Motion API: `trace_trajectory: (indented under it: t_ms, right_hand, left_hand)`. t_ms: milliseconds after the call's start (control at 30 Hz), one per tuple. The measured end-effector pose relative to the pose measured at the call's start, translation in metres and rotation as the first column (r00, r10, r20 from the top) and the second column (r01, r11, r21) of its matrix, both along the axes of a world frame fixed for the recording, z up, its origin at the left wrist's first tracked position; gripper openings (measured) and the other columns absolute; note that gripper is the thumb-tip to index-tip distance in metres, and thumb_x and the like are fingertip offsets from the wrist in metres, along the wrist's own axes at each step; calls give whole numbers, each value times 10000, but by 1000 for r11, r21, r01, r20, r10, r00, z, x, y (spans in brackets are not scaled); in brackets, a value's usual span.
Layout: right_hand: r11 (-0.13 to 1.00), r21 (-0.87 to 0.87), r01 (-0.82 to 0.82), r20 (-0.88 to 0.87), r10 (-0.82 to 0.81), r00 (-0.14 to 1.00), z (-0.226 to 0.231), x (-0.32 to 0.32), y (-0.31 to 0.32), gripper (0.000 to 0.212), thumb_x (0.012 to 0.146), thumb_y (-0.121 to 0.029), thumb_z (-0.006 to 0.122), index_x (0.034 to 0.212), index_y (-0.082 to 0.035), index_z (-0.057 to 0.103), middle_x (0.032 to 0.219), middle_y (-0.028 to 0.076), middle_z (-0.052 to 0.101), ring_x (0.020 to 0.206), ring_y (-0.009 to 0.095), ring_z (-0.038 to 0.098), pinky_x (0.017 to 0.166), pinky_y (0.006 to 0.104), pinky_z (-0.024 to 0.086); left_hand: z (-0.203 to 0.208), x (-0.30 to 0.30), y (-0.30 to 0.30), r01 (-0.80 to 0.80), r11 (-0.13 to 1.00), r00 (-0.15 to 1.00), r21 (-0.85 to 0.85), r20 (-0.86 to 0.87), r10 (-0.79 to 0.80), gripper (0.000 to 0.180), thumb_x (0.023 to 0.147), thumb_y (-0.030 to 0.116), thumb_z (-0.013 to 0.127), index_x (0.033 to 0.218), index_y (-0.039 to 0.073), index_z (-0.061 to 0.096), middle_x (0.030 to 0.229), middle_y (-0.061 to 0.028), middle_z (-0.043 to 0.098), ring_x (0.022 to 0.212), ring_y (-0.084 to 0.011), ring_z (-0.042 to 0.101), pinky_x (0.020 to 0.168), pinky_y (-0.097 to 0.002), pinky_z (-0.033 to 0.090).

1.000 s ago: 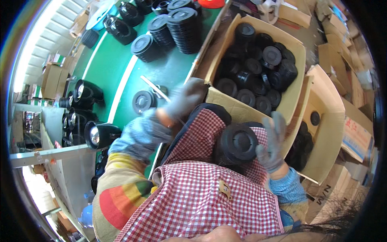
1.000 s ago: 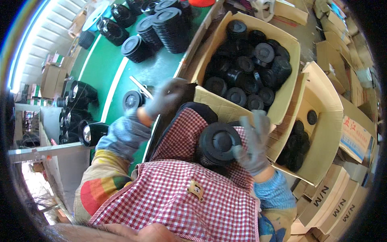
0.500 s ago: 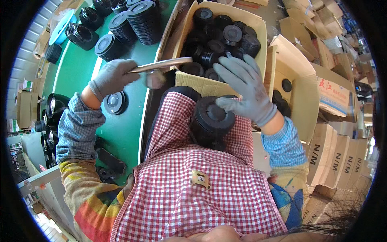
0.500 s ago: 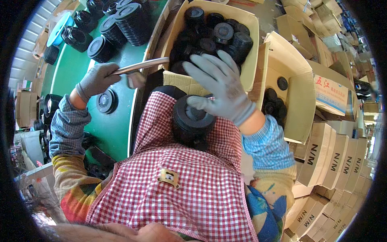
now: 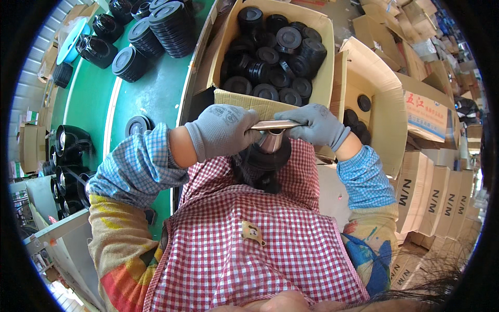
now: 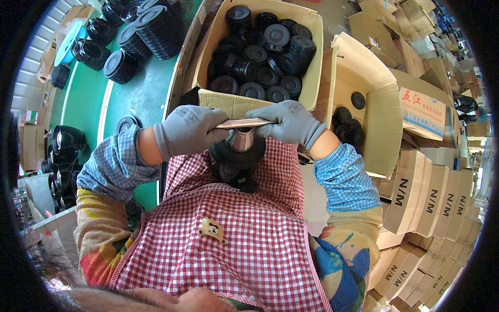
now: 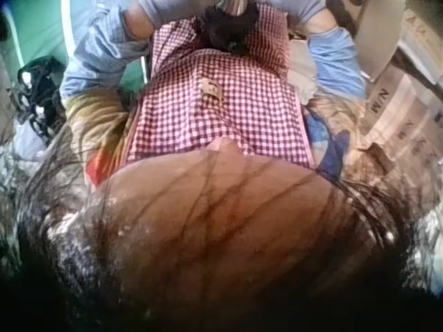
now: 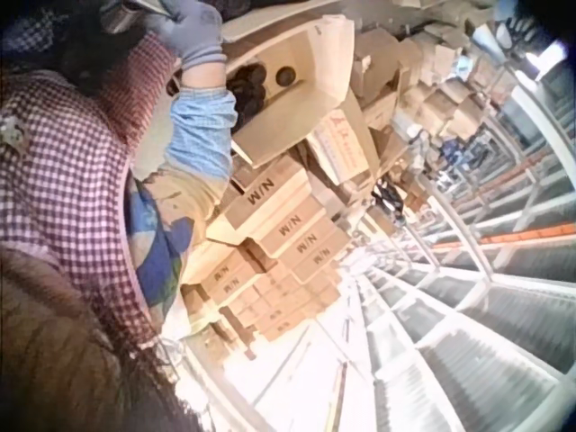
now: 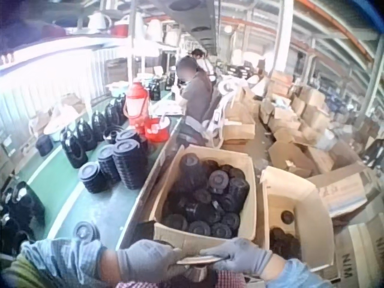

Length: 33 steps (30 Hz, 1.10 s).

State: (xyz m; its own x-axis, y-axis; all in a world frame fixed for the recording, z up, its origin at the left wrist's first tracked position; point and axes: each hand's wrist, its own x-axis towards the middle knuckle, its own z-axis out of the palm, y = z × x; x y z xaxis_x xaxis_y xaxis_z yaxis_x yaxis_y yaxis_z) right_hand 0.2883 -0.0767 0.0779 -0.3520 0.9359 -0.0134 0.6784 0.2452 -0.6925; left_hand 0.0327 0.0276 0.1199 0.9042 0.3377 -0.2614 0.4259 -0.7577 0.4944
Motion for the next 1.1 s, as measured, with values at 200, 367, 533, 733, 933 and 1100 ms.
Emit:
trace_trajectory:
  t_ms: [200,367,533,733,933,1100]
  right_hand:
    - [999,34,-41,12,41,999,-17,2,3,412,891,-382,692,1237,-158,697,978,168,730,885,356,707,779,444,544]
    - [993,-57,-105,183,114,976,-13,3,0,394,930,-431,639,1249,-200,658,865,165,711,769,367,693,698,472,524]
    - [962,-108,-250,187,267,945,-7,10,15,291,934,-429,635,1083,-180,656,830,143,707,752,357,692,690,477,527]
    - [966,-91,-241,178,254,951,-20,9,19,336,925,-465,641,1069,-161,660,859,143,707,801,367,696,722,465,545]
    - [908,-182,-378,194,410,891,-7,7,30,417,919,-544,627,1022,-144,683,857,153,694,871,364,691,798,475,525]
    - [970,162,-182,-188,211,959,-48,7,18,676,958,-607,513,1417,-112,548,1415,216,552,1338,413,481,1127,523,351]
  left_hand:
    - [-2,3,4,8,999,997,-37,-71,-11,305,943,330,628,1059,48,639,842,-198,675,815,-397,677,724,-483,532]
    - [-16,5,15,126,992,992,17,-2,-126,272,963,315,618,1027,50,613,787,-173,668,753,-377,684,682,-458,536]
    - [12,10,-16,11,994,983,-113,-183,-32,263,985,283,592,1021,25,557,782,-190,656,731,-380,689,622,-452,540]
    - [11,13,-10,-11,980,974,-199,-224,-35,295,1007,314,561,1018,19,554,785,-193,656,725,-380,687,627,-461,533]
    - [-6,7,7,36,963,994,-268,-86,-61,326,1014,352,549,983,33,608,724,-182,636,701,-364,680,619,-458,520]
    - [-17,13,15,71,974,997,-216,1,-73,334,1013,352,541,936,45,647,698,-173,629,703,-364,678,626,-458,521]
